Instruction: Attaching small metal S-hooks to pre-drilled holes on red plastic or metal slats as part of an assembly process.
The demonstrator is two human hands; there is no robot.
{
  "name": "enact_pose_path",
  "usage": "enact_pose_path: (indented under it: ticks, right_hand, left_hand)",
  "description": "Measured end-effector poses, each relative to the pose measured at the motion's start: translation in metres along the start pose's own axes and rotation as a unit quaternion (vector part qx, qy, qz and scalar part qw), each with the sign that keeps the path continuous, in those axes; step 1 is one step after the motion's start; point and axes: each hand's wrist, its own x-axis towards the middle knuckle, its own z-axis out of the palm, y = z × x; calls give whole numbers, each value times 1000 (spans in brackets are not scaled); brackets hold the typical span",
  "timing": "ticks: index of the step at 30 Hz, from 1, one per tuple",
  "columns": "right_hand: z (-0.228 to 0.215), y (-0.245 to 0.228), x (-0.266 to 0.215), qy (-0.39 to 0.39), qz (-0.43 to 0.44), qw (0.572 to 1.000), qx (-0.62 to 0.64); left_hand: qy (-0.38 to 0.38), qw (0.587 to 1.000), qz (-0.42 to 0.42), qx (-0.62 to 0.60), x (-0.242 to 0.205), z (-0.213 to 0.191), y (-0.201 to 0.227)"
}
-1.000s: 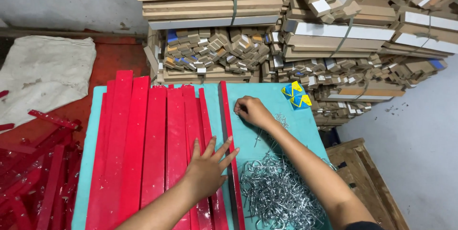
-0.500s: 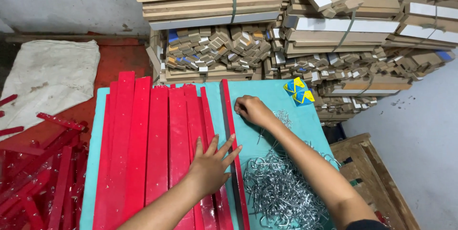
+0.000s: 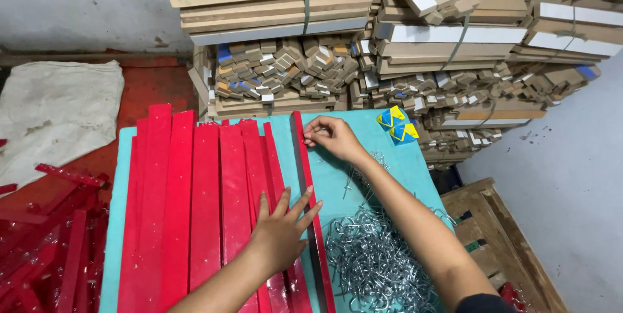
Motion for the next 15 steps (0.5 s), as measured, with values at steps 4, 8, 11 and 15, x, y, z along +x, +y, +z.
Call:
enact_pose_path:
  ticks: [4,8,11,15]
  right_hand:
    - [5,9,0,-9,-25,999,-18]
    - [6,21,5,15,-36,999,-2]
    - [6,22,4,20,-39,999,-20]
    - [14,20,-3,34,-47,998,-3]
  left_hand:
    - [7,1000,3,-5,-1,5,-1]
    - [23,1000,6,9,5,9,-2]
    - [3,1000,5,-4,3,4,-2]
    - [2,1000,1,7,7,10,0]
